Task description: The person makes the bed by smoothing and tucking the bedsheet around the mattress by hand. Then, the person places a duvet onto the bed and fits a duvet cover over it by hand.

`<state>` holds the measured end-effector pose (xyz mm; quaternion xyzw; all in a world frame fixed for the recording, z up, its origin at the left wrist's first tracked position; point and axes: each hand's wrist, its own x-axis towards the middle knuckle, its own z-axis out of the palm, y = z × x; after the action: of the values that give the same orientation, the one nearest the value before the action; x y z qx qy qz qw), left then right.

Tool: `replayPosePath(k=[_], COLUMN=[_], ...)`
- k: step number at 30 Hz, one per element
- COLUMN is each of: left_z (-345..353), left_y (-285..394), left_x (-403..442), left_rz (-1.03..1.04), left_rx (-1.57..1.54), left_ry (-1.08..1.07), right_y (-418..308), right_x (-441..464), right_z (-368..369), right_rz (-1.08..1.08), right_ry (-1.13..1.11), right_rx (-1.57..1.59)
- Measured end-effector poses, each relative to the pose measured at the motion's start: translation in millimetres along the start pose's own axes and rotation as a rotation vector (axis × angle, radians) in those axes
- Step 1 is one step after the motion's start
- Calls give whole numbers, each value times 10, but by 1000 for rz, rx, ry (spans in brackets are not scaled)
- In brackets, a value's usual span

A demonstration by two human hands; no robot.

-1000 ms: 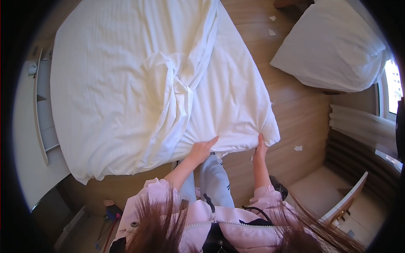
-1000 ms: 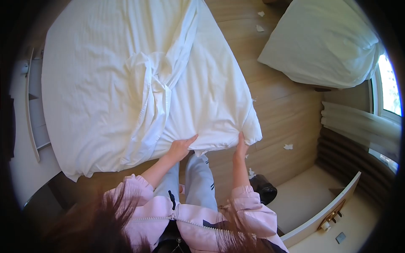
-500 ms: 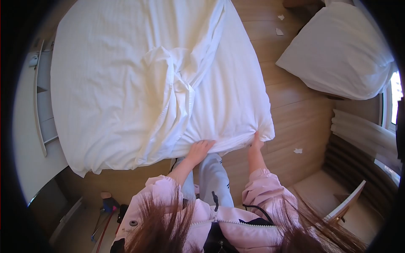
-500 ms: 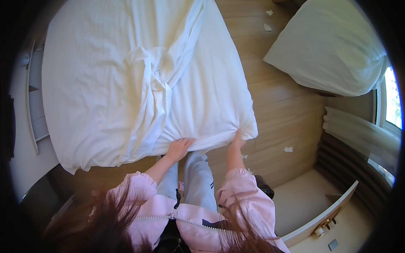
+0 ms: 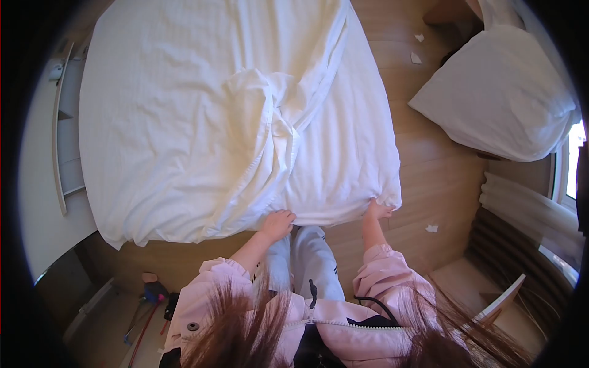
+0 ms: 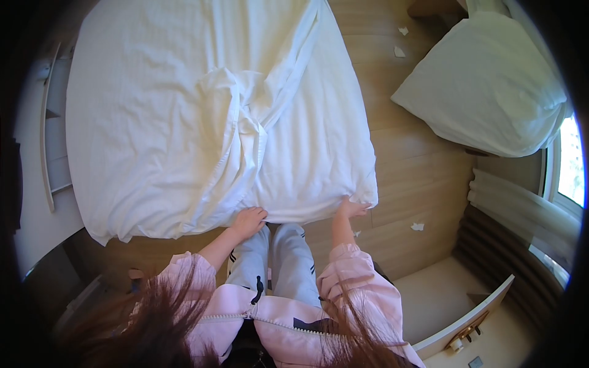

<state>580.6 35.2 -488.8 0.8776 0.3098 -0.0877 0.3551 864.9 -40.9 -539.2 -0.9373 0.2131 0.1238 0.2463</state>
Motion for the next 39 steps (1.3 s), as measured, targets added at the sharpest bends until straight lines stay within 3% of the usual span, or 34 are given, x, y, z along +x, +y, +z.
replayPosePath(k=[2, 4, 5, 7, 9, 11, 13, 15, 16, 17, 19, 20, 22, 24, 27, 29, 30, 32, 33, 34, 36, 39], left_z=[-37, -45, -54, -72, -181, -392, -831, -1100, -1157, -1151, -1105, -1055, -962, -876, -567, -550, -537, -700, -526, -423, -265, -26], left_y=[-14, -79, -87, -102, 13, 200, 353, 295, 197, 1, -344, -374, -365, -43, 203, 333, 398, 647, 692, 764, 921, 1044], left_x=[-63, -193, -228, -313, -237, -34, 264, 641, 827, 990, 1174, 1163, 1053, 931, 954, 1006, 1022, 1043, 1050, 1028, 1018, 1130], left_rz=[20, -137, -136, -310, -217, -94, -168, -408, -551, -549, -476, -475, -379, -424, -469, -353, -353, -142, 83, 85, 282, 231], left_rx=[21, 97, 93, -62, -47, 34, 78, -18, -93, -95, -1163, -1167, -1421, -1427, -1370, -1340, -1342, -473, -302, -299, -111, -243], left_ry=[29, 205, 203, 26, 139, 397, 686, 944, 1057, 1060, 906, 905, 318, 130, 91, 48, 43, -88, -95, -102, 31, 33], right_y=[-96, -212, -256, -368, -524, -792, -955, -1105, -1195, -1283, -1341, -1363, -1311, -1228, -1528, -1618, -1675, -1770, -1808, -1827, -1798, -1698], right_x=[-164, -411, -500, -670, -911, -1224, -1497, -1716, -1773, -1812, -1801, -1733, -1465, -1001, -893, -745, -684, -597, -581, -547, -418, -217], right_z=[-44, -142, -155, -77, 127, 240, 469, 622, 638, 631, 597, 563, 603, 741, 158, 20, -19, -58, -63, -64, -98, -311], right_rz=[-51, -365, -365, -834, -1095, -877, -785, -562, -567, -468, -370, -301, -200, 50, 35, 23, -16, -50, -190, -329, -376, -528], right_ry=[-42, 28, 31, -28, -187, -724, -992, -1132, -1132, -1207, -1269, -1339, -1400, -1494, -1449, -1472, -1483, -1495, -1437, -1372, -1328, -1282], right_rx=[-109, -387, -390, -291, 6, 206, 258, 239, 240, 190, 137, 165, 220, 248, 253, 237, 197, 166, 116, 66, 55, -98])
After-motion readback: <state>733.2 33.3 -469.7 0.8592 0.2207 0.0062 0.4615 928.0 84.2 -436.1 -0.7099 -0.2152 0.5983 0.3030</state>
